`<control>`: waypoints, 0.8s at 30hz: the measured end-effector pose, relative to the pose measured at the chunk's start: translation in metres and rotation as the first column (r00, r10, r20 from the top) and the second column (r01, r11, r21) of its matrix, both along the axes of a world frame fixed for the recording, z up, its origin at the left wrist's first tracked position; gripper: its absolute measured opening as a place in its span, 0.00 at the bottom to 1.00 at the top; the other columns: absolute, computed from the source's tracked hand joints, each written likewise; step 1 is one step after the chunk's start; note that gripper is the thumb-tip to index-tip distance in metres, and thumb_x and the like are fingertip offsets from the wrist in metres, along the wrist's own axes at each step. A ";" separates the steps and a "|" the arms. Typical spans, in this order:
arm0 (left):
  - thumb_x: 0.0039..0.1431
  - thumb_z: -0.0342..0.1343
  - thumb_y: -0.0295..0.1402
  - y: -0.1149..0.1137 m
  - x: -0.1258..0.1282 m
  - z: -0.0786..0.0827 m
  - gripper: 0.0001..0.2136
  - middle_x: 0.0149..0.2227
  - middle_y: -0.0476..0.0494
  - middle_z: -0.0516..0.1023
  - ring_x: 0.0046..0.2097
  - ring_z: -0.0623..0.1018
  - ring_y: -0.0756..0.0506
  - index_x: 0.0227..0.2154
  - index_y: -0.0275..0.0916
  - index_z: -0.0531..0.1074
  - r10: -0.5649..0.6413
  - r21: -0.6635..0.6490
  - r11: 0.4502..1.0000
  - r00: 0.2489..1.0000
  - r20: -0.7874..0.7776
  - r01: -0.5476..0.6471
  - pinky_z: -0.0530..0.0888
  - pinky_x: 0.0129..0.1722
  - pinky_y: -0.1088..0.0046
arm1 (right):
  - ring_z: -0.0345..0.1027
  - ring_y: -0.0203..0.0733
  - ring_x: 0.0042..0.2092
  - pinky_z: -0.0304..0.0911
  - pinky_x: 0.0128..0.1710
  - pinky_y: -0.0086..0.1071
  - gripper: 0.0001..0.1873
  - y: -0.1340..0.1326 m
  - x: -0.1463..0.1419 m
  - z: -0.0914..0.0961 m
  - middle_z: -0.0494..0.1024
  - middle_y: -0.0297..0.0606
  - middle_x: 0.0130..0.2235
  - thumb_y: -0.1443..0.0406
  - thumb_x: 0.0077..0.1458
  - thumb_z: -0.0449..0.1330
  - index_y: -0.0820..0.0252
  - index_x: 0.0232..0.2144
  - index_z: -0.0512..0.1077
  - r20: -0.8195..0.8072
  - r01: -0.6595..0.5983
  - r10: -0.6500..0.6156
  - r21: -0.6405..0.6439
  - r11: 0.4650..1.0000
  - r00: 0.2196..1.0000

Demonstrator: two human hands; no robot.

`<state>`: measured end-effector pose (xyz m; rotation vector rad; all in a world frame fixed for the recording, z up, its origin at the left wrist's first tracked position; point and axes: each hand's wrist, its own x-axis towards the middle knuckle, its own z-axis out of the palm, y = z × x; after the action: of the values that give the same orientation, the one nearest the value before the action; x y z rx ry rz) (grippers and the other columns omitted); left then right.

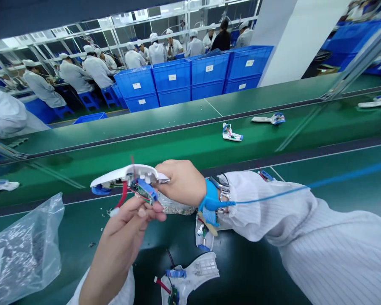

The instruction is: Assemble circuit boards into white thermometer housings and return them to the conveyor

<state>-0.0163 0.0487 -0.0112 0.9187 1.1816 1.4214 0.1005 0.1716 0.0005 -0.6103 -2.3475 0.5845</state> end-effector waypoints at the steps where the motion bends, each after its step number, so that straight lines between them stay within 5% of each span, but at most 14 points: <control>1: 0.56 0.57 0.35 0.001 0.002 0.000 0.06 0.32 0.48 0.79 0.33 0.78 0.49 0.32 0.41 0.77 -0.004 0.026 1.000 0.987 0.163 0.000 0.72 0.39 0.75 | 0.69 0.32 0.30 0.57 0.29 0.23 0.08 -0.003 0.003 -0.002 0.75 0.34 0.25 0.68 0.50 0.58 0.62 0.21 0.73 -0.071 0.007 -0.005 0.029 1.000 0.997; 5: 0.51 0.61 0.34 0.004 0.010 0.001 0.08 0.32 0.46 0.81 0.35 0.80 0.47 0.34 0.39 0.78 -0.010 0.057 0.998 0.837 0.548 -0.025 0.76 0.36 0.74 | 0.71 0.35 0.33 0.59 0.31 0.25 0.08 -0.009 0.010 -0.008 0.78 0.36 0.29 0.69 0.51 0.56 0.61 0.25 0.74 -0.137 0.098 -0.076 0.163 0.982 0.988; 10: 0.50 0.61 0.36 0.002 0.015 0.001 0.10 0.34 0.44 0.81 0.33 0.81 0.47 0.35 0.39 0.77 -0.109 0.054 0.993 0.696 0.709 0.101 0.77 0.34 0.72 | 0.71 0.37 0.32 0.60 0.31 0.27 0.10 -0.018 0.016 -0.012 0.78 0.35 0.28 0.70 0.53 0.53 0.59 0.24 0.72 -0.113 0.163 -0.139 0.244 0.956 0.984; 14: 0.44 0.67 0.35 0.002 0.007 0.002 0.11 0.31 0.46 0.81 0.30 0.79 0.50 0.32 0.38 0.76 0.038 0.032 0.997 0.798 0.601 -0.071 0.77 0.35 0.77 | 0.72 0.39 0.32 0.60 0.31 0.28 0.08 -0.024 0.021 -0.016 0.79 0.35 0.29 0.68 0.53 0.54 0.57 0.28 0.73 -0.077 0.278 -0.268 0.161 0.947 0.960; 17: 0.40 0.69 0.35 0.005 -0.004 0.006 0.13 0.29 0.46 0.80 0.29 0.78 0.51 0.30 0.37 0.75 0.269 0.027 0.951 0.870 0.413 -0.307 0.77 0.33 0.78 | 0.72 0.41 0.32 0.62 0.30 0.29 0.06 -0.034 0.026 -0.023 0.78 0.35 0.29 0.68 0.51 0.55 0.59 0.32 0.72 0.066 0.329 -0.325 -0.058 0.943 0.943; 21: 0.40 0.69 0.38 0.005 -0.011 0.010 0.16 0.27 0.46 0.79 0.28 0.78 0.51 0.31 0.36 0.75 0.397 0.050 0.902 0.871 0.290 -0.428 0.76 0.31 0.80 | 0.72 0.40 0.35 0.66 0.32 0.30 0.19 -0.052 0.038 -0.033 0.77 0.36 0.36 0.68 0.49 0.57 0.59 0.46 0.67 0.087 0.010 0.034 -0.460 0.888 0.996; 24: 0.39 0.69 0.39 -0.001 -0.008 0.012 0.17 0.26 0.47 0.79 0.27 0.77 0.50 0.33 0.37 0.76 0.345 0.035 0.932 0.912 0.221 -0.361 0.74 0.28 0.79 | 0.68 0.43 0.48 0.66 0.46 0.36 0.30 -0.052 0.046 -0.027 0.72 0.43 0.48 0.65 0.53 0.58 0.58 0.58 0.55 -0.131 -0.129 0.075 -0.480 0.867 0.989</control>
<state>-0.0247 0.0477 0.0010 0.6003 1.1774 1.8180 0.1464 0.1194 -0.0268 -0.6543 -2.1390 1.2532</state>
